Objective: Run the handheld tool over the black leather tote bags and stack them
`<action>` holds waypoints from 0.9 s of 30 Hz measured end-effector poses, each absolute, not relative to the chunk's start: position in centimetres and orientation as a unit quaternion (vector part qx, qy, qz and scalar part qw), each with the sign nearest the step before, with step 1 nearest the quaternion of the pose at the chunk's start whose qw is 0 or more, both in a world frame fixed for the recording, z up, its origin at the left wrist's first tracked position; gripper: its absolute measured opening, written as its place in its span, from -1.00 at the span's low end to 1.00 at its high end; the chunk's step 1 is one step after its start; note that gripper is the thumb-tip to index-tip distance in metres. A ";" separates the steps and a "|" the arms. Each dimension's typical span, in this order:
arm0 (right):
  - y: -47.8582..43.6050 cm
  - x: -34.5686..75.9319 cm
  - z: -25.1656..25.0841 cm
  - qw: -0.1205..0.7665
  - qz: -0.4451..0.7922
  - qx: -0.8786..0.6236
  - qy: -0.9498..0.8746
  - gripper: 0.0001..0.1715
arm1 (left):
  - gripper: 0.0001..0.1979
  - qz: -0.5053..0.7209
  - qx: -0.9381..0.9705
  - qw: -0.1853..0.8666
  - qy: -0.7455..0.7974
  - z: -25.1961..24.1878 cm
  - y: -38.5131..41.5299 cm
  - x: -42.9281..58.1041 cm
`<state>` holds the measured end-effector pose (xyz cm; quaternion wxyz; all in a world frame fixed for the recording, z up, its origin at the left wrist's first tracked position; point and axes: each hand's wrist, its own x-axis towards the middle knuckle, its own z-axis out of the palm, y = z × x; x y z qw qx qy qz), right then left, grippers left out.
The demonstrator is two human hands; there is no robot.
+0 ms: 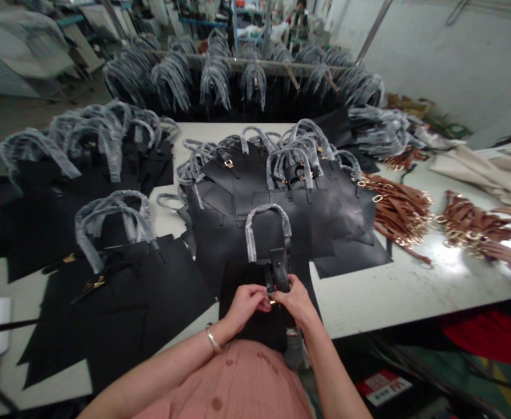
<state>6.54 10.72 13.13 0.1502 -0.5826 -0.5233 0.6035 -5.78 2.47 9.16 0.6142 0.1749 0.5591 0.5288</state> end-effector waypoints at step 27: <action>11.2 7.5 13.9 0.150 0.702 -0.521 -0.462 -0.66 | -0.65 0.570 0.273 0.575 0.520 8.6 3.2 -6.4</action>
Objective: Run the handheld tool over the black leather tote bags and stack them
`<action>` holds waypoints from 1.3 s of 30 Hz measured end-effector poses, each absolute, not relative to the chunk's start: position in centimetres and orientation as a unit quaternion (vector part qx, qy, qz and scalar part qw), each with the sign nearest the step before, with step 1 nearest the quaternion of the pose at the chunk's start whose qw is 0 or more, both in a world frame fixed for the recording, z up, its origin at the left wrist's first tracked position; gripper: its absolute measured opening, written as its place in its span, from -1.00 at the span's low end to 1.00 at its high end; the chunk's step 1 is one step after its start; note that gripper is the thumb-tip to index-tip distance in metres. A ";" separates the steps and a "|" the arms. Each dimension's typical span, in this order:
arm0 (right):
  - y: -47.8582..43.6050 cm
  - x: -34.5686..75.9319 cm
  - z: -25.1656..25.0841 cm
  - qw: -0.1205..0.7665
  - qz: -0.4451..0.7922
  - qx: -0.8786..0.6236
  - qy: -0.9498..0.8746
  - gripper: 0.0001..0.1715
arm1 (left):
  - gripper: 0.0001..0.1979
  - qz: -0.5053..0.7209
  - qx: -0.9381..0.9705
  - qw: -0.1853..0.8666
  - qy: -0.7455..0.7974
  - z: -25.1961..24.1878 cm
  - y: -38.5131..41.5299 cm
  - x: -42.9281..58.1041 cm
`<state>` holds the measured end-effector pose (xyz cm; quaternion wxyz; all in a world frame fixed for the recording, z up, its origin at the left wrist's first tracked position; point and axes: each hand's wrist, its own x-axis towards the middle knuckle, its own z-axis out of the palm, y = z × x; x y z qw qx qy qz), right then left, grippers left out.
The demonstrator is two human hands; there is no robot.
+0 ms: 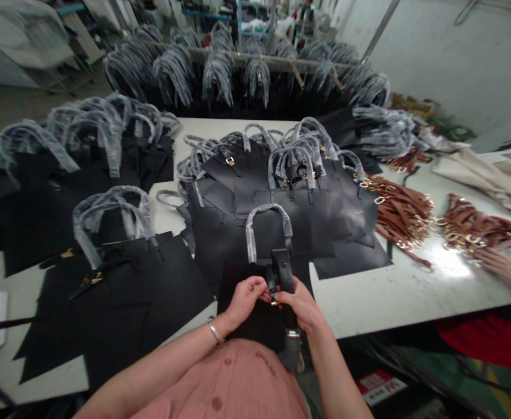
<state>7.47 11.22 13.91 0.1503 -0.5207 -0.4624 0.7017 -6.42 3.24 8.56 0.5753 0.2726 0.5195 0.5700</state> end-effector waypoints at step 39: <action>10.9 6.2 14.3 0.151 0.674 -0.550 -0.469 -0.64 | -0.82 0.489 0.402 0.515 0.578 10.4 3.2 -8.1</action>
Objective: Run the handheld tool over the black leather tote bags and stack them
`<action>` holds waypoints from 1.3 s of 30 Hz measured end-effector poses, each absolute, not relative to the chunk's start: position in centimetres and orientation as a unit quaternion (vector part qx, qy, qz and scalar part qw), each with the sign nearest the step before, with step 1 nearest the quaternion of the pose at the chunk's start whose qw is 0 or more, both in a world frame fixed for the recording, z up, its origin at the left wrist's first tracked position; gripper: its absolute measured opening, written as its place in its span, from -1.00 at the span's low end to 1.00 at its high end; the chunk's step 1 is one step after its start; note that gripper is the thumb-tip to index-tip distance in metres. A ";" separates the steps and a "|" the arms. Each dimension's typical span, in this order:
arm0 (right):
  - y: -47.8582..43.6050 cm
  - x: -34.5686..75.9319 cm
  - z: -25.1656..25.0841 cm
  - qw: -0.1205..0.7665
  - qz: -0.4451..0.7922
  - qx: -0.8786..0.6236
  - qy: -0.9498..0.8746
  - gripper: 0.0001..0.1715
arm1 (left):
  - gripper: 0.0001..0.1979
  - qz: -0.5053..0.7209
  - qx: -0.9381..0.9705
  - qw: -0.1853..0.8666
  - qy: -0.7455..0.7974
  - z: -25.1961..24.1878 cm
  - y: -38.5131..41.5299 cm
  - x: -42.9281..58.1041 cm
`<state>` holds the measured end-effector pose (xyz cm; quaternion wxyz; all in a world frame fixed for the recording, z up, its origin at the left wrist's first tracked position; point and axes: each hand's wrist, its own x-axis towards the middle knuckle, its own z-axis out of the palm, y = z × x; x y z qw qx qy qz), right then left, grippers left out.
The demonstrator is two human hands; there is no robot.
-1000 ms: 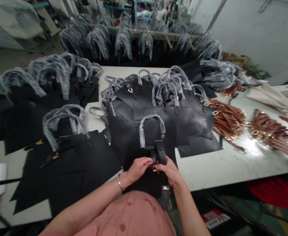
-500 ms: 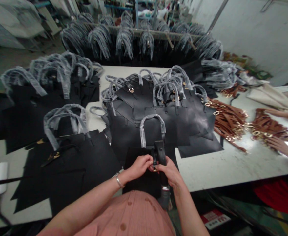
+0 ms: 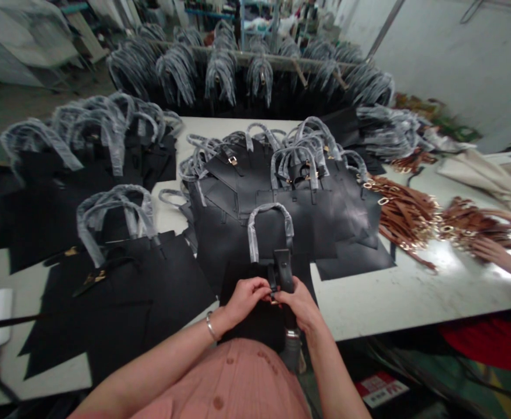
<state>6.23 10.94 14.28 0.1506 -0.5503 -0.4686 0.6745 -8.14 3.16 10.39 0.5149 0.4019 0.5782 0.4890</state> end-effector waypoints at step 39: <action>10.6 5.7 13.5 0.133 0.664 -0.545 -0.494 -0.61 | -0.55 0.613 0.101 0.609 0.493 6.7 2.5 -6.8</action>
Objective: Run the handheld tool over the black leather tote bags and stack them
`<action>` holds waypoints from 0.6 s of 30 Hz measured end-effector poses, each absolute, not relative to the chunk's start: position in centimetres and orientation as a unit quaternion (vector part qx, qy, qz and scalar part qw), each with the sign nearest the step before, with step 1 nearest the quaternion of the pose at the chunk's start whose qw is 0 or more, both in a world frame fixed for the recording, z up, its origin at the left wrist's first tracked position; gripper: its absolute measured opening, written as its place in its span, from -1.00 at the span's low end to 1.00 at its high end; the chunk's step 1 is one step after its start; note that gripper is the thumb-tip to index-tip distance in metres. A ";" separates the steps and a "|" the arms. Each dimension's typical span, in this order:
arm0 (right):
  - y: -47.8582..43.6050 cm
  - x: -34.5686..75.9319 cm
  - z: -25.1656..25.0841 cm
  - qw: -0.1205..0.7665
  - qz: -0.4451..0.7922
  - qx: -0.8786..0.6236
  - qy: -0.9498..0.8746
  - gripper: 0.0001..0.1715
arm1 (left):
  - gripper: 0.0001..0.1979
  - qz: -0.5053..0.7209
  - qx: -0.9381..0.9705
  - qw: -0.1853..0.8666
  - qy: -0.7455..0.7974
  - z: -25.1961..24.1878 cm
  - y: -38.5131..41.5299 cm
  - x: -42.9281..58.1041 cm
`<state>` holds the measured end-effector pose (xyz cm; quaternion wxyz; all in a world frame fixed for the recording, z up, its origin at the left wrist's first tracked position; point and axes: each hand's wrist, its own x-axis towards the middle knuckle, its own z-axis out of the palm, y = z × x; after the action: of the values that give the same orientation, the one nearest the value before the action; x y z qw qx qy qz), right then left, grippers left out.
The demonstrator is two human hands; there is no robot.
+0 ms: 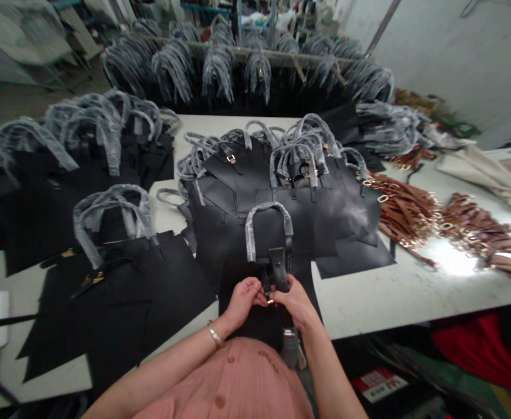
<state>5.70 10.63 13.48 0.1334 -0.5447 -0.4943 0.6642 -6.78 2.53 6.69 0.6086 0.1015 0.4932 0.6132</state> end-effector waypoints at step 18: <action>10.6 5.7 13.5 0.112 0.574 -0.578 -0.569 -0.62 | -0.53 0.625 0.043 0.591 0.509 6.7 2.3 -6.2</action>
<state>5.72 10.63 13.46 0.1119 -0.5782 -0.5691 0.5738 -6.25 2.27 6.68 0.5909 0.0430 0.5087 0.6247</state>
